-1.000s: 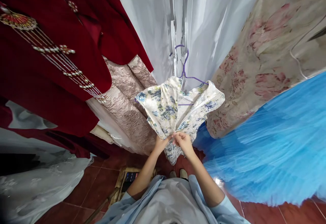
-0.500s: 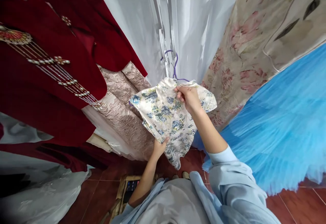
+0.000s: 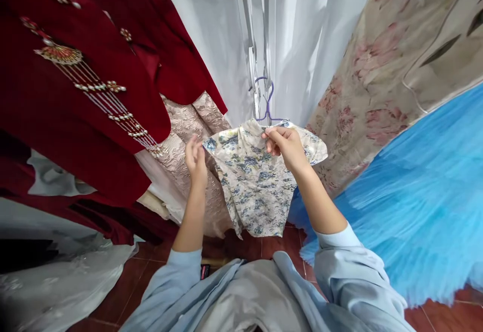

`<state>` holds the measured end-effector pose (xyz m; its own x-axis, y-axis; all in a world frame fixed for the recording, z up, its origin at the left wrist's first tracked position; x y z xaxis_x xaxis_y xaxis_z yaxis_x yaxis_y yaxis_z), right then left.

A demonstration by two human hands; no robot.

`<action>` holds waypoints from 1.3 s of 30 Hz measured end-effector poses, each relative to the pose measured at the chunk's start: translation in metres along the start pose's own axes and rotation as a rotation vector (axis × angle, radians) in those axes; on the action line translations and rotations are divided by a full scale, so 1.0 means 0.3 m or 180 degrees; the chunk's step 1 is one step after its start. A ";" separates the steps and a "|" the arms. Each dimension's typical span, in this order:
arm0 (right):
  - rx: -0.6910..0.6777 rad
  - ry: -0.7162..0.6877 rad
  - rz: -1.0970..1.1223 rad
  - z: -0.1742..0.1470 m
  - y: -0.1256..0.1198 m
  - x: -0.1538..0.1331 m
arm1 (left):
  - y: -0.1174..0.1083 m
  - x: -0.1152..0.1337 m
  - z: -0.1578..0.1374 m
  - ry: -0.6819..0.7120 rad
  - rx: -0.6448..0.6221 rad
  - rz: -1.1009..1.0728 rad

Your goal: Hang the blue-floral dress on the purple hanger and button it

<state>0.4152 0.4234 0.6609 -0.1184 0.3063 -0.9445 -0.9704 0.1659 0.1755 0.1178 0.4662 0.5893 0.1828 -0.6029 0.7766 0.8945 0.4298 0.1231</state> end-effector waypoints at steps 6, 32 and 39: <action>0.0075 0.0101 -0.0011 -0.008 -0.024 0.009 | 0.010 0.041 0.079 0.0645 0.0201 0.0634; 0.0718 -0.0399 -0.0241 0.041 0.030 0.074 | 0.512 0.436 -0.025 0.2575 -0.1734 0.1591; 0.0815 -0.0295 -0.0051 -0.019 0.033 0.112 | 0.487 0.454 -0.041 0.2585 -0.1745 0.1481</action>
<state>0.4004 0.4300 0.6293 -0.0722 0.3843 -0.9204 -0.8858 0.3994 0.2363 0.2783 0.4385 0.7056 0.5864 -0.8099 0.0101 0.6914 0.4940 -0.5272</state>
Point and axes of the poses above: each hand's wrist, its own z-axis towards the middle knuckle, its own y-axis out of the palm, x = y × z, the point moved 7 cm from there along z, towards the middle knuckle, and after that the axes turned 9 degrees about x, right-handed, at the moved point
